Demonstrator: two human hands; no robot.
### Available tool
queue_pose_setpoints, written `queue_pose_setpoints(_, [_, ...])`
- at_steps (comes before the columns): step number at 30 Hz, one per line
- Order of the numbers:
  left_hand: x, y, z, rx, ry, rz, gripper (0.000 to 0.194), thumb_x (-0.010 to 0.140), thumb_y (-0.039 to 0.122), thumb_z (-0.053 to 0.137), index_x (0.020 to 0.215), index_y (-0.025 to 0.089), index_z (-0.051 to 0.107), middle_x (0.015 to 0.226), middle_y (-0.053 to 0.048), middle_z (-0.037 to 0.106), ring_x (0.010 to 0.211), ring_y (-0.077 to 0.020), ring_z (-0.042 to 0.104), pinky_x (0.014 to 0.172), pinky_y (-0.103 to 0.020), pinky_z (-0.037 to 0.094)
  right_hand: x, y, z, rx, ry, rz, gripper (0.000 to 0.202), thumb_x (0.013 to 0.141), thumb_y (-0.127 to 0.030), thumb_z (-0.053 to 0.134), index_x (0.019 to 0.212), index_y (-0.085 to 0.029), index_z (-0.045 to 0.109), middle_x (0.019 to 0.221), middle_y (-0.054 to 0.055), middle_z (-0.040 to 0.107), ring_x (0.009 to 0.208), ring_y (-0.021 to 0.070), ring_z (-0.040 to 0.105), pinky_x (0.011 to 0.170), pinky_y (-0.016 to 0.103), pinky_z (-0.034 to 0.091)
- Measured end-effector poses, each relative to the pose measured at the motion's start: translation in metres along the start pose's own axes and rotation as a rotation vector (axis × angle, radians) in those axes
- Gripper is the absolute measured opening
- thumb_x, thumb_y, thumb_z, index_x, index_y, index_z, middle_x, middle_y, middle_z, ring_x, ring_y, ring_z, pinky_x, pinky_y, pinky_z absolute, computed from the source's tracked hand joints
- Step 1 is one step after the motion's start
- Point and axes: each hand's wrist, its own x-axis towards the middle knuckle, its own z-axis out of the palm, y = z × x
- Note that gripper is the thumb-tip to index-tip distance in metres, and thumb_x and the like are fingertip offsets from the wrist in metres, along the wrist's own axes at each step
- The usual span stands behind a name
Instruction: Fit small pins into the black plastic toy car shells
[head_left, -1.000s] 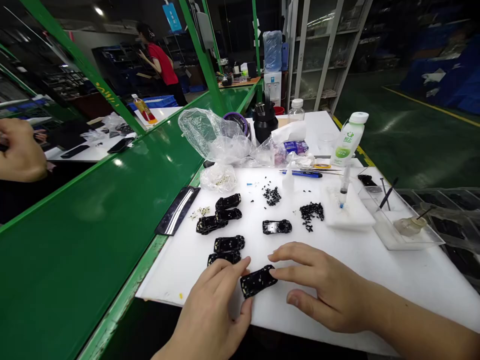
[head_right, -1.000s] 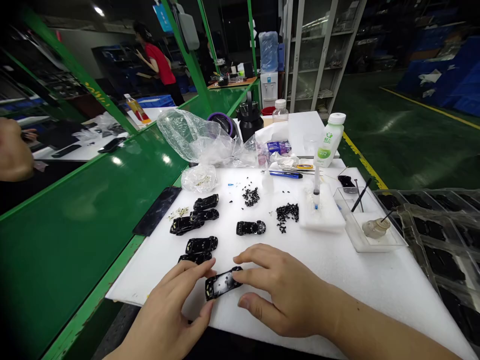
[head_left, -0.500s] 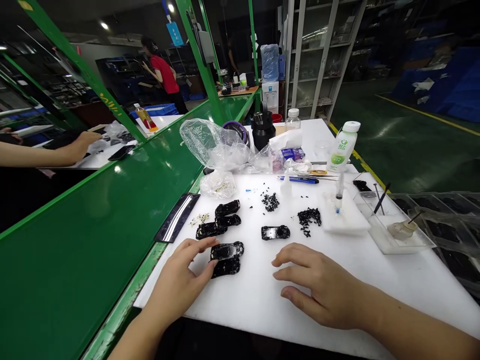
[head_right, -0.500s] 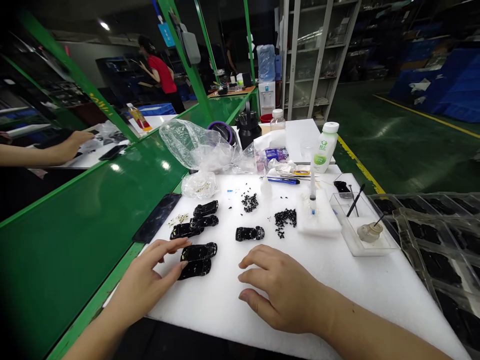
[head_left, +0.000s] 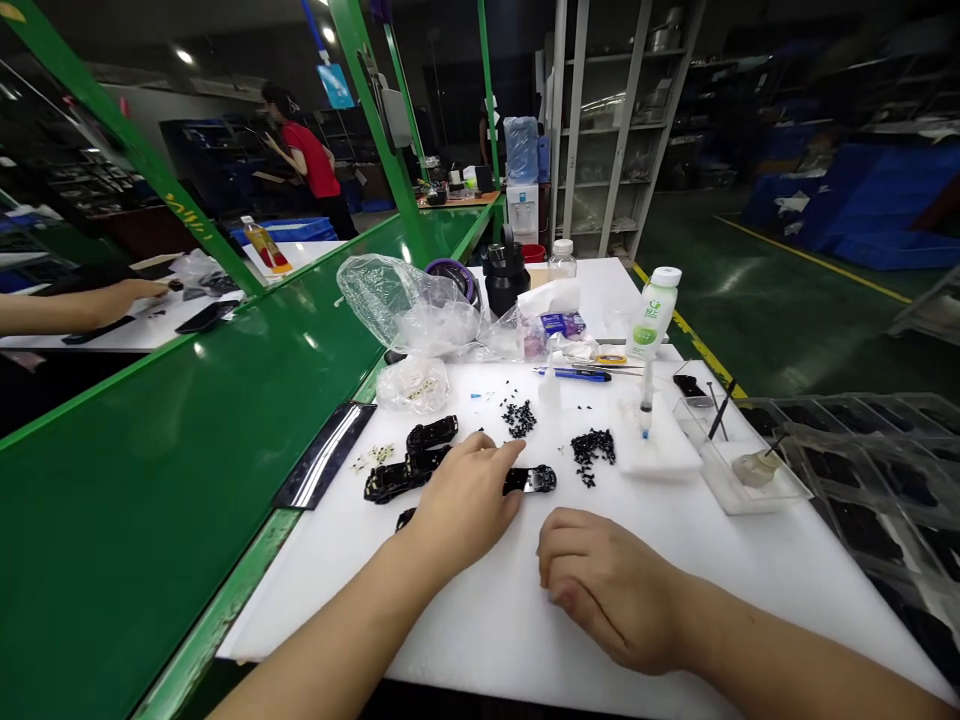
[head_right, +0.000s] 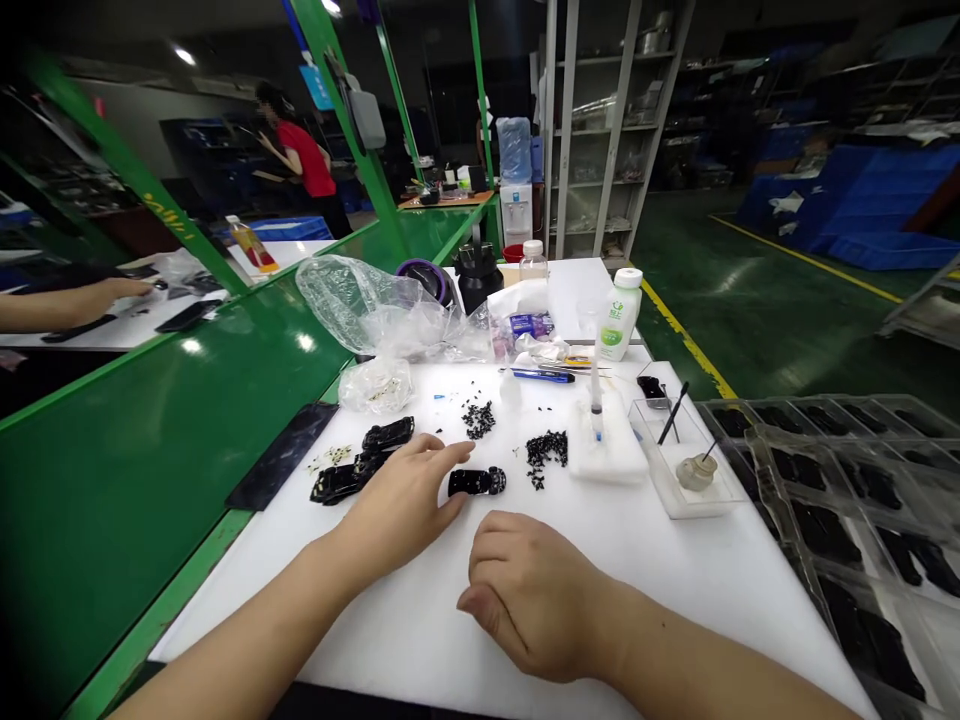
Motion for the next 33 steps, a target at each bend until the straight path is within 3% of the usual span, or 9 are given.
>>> queue_pose_setpoints(4, [-0.007, 0.004, -0.004, -0.023, -0.084, 0.046, 0.044, 0.077, 0.013, 0.062, 0.12, 0.018, 0.064, 0.091, -0.007, 0.073, 0.098, -0.0278, 0.06, 0.087, -0.043, 0.052, 0.001, 0.0, -0.004, -0.093, 0.103, 0.052, 0.025, 0.096, -0.024, 0.046, 0.075, -0.017, 0.059, 0.078, 0.007, 0.06, 0.078, 0.0208, 0.052, 0.071, 0.038, 0.047])
queue_pose_setpoints(9, [-0.028, -0.001, -0.02, -0.185, -0.258, 0.191, 0.042, 0.079, 0.014, 0.063, 0.118, 0.027, 0.063, 0.096, -0.001, 0.071, 0.096, -0.0222, 0.061, 0.083, -0.035, 0.052, -0.001, -0.001, 0.001, -0.198, 0.099, 0.172, 0.005, 0.084, -0.018, 0.062, 0.088, -0.016, 0.065, 0.101, 0.009, 0.061, 0.097, 0.0244, 0.051, 0.086, 0.042, 0.048])
queue_pose_setpoints(12, [-0.01, -0.018, -0.021, -0.137, -0.177, 0.172, 0.028, 0.085, 0.019, 0.059, 0.112, 0.026, 0.066, 0.103, -0.003, 0.071, 0.1, -0.0224, 0.06, 0.087, -0.036, 0.051, -0.002, 0.0, 0.004, -0.25, 0.038, 0.255, 0.01, 0.084, -0.019, 0.064, 0.093, -0.016, 0.067, 0.108, 0.01, 0.06, 0.106, 0.0259, 0.048, 0.094, 0.043, 0.046])
queue_pose_setpoints(14, [0.009, -0.033, -0.02, 0.093, -0.068, 0.112, 0.024, 0.088, 0.018, 0.052, 0.104, 0.021, 0.07, 0.099, -0.008, 0.071, 0.096, -0.0264, 0.06, 0.086, -0.042, 0.049, -0.002, 0.003, 0.005, -0.265, 0.017, 0.283, 0.008, 0.084, -0.018, 0.065, 0.091, -0.016, 0.067, 0.107, 0.008, 0.061, 0.106, 0.025, 0.048, 0.095, 0.042, 0.046])
queue_pose_setpoints(17, [0.034, -0.05, -0.016, 0.304, -0.037, 0.08, 0.022, 0.083, 0.015, 0.053, 0.092, 0.015, 0.073, 0.089, -0.015, 0.069, 0.091, -0.0334, 0.058, 0.082, -0.049, 0.047, -0.001, 0.007, 0.004, -0.26, 0.012, 0.295, 0.007, 0.083, -0.014, 0.066, 0.089, -0.017, 0.067, 0.104, 0.005, 0.064, 0.103, 0.0228, 0.05, 0.095, 0.039, 0.046])
queue_pose_setpoints(23, [0.05, -0.05, -0.008, 0.251, -0.115, 0.17, 0.022, 0.082, 0.017, 0.056, 0.095, 0.022, 0.073, 0.093, -0.007, 0.069, 0.091, -0.0255, 0.058, 0.081, -0.037, 0.049, -0.001, 0.012, 0.005, -0.26, 0.015, 0.248, 0.009, 0.083, -0.009, 0.066, 0.085, -0.018, 0.067, 0.101, 0.003, 0.067, 0.1, 0.0216, 0.052, 0.09, 0.036, 0.048])
queue_pose_setpoints(33, [0.059, -0.054, 0.004, 0.197, -0.151, 0.22, 0.019, 0.085, 0.018, 0.055, 0.086, 0.021, 0.074, 0.086, -0.005, 0.07, 0.088, -0.0232, 0.06, 0.081, -0.036, 0.05, -0.001, 0.012, 0.003, -0.278, -0.002, 0.256, 0.006, 0.084, -0.012, 0.068, 0.084, -0.017, 0.067, 0.1, 0.002, 0.068, 0.099, 0.0197, 0.052, 0.091, 0.032, 0.045])
